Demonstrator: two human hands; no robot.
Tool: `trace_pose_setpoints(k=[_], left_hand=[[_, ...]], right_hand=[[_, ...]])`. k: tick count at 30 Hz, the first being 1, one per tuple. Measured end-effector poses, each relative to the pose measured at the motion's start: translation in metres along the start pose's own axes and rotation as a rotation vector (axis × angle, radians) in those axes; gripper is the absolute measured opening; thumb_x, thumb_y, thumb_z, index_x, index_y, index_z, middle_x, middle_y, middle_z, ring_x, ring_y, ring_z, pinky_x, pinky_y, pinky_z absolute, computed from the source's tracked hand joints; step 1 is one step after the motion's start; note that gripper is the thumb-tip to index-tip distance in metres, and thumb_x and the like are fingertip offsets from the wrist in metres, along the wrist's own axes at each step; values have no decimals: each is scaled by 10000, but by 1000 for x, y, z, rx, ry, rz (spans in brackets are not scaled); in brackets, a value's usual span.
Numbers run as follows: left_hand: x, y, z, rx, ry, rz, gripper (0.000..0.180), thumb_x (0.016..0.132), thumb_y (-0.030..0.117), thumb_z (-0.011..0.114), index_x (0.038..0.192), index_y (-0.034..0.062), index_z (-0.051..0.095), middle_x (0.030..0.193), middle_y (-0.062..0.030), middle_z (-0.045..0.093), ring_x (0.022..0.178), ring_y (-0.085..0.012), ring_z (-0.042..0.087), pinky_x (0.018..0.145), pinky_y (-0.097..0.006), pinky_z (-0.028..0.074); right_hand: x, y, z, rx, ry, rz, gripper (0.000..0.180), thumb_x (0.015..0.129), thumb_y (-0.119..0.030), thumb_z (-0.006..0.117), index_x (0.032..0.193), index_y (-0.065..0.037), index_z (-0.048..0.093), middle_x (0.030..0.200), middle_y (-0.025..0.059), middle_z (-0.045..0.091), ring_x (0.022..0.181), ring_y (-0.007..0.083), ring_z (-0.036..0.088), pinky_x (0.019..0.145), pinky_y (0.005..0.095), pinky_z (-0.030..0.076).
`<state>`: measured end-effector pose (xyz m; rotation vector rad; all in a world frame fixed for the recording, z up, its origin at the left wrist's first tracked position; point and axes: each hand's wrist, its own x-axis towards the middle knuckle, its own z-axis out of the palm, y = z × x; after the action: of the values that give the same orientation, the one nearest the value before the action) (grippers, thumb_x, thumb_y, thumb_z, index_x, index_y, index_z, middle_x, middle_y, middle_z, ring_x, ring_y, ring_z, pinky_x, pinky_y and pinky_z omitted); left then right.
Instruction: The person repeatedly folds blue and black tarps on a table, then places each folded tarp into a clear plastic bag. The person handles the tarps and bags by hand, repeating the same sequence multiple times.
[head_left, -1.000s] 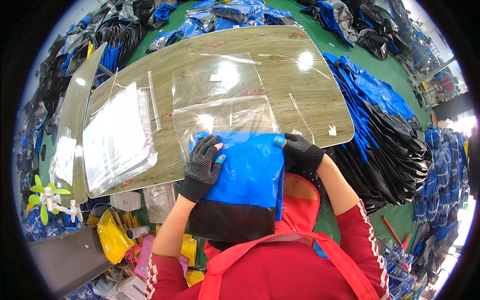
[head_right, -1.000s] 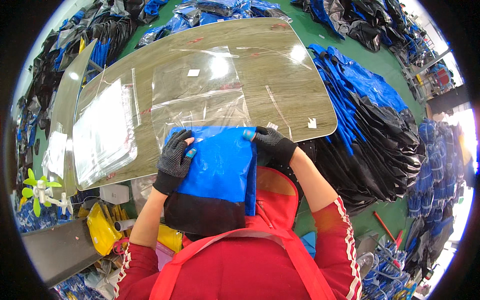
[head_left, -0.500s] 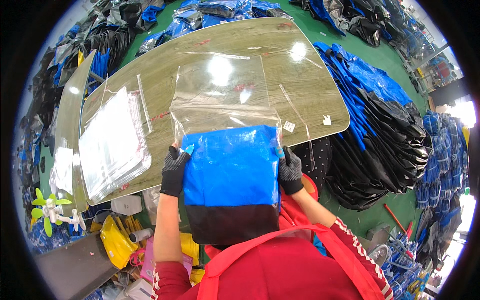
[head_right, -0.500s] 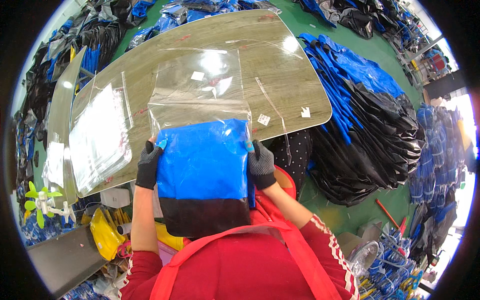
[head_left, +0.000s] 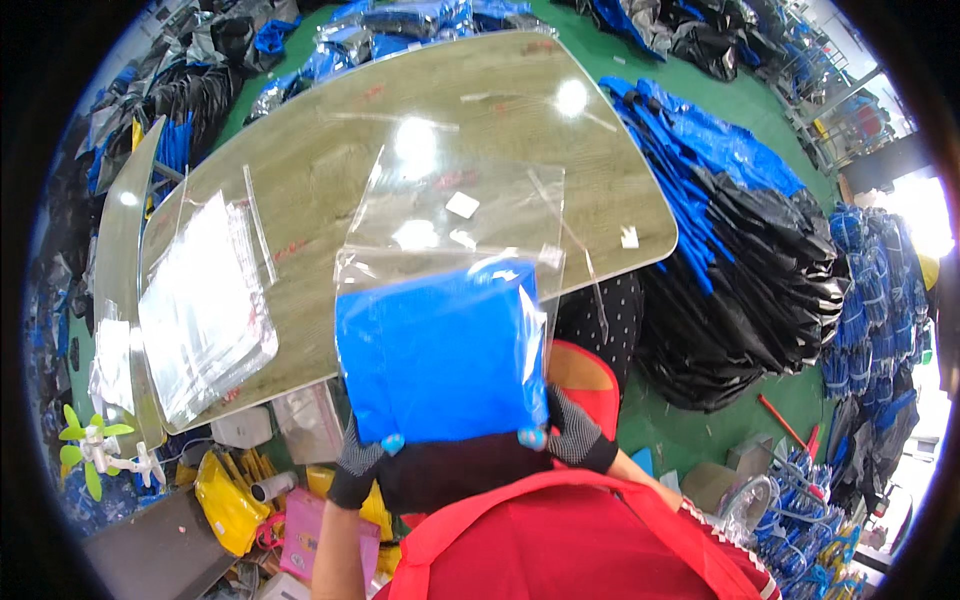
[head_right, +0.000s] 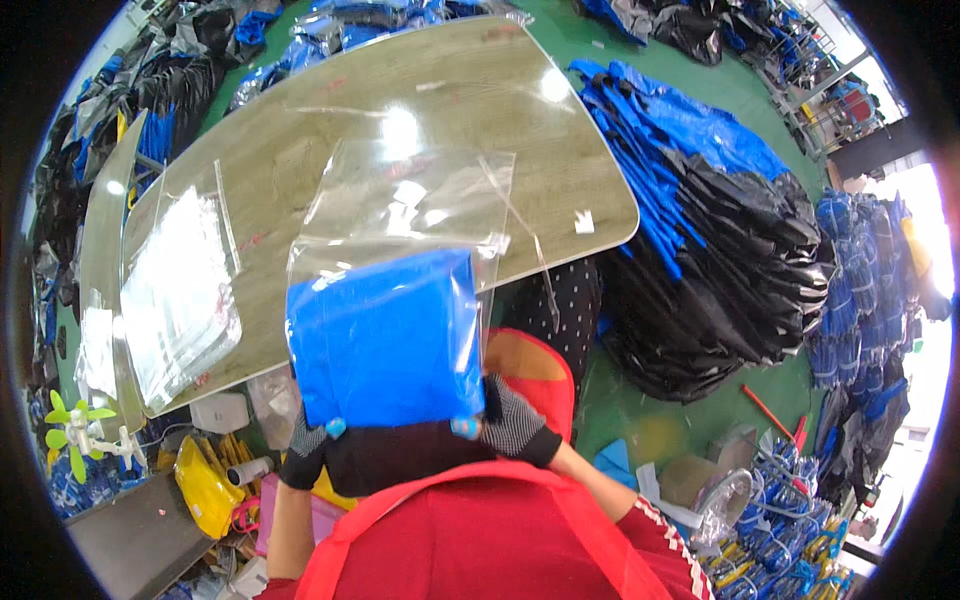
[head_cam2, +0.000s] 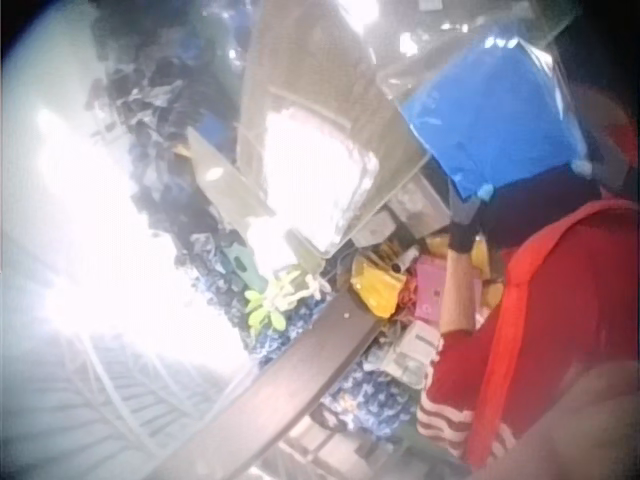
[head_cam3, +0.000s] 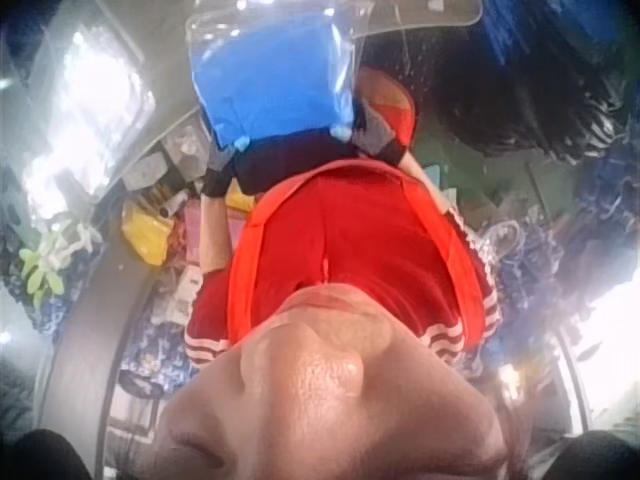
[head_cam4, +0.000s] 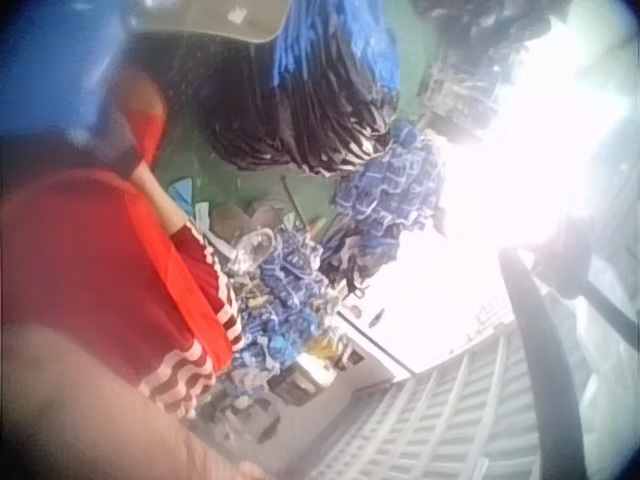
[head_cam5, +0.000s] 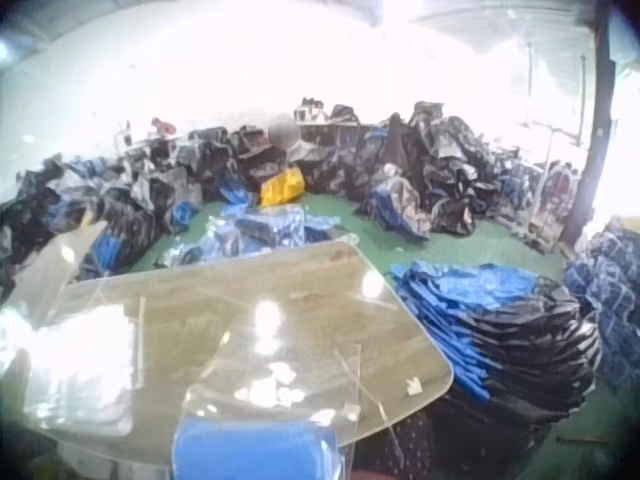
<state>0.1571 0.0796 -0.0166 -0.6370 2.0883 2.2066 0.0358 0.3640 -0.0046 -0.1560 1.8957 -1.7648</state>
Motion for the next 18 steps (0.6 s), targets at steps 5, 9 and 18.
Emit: trace_pose_setpoints(k=[5,9,18], left_hand=[[-1,1,15,-9,2,-220,587,879,253,714,1357,32,454,1249,-109,584,1135,-206,565,982,-375,464],[33,0,-19,109,203,12,409,974,244,574,1320,54,469,1156,-97,629,1038,-175,612,915,-337,501],[5,-3,18,960,309,259,116,908,145,587,909,47,649,853,-175,666,782,-322,663,686,-375,505]], right_hand=[[24,-1,-60,-196,-360,185,657,867,-507,668,1270,1,563,1163,143,657,1127,201,586,939,364,459],[46,-10,-88,-233,-382,155,842,846,-526,685,1440,-7,391,1240,101,606,1119,174,549,975,326,444],[49,7,-42,145,17,154,547,898,-417,670,1248,-4,587,1052,72,655,894,139,608,791,296,511]])
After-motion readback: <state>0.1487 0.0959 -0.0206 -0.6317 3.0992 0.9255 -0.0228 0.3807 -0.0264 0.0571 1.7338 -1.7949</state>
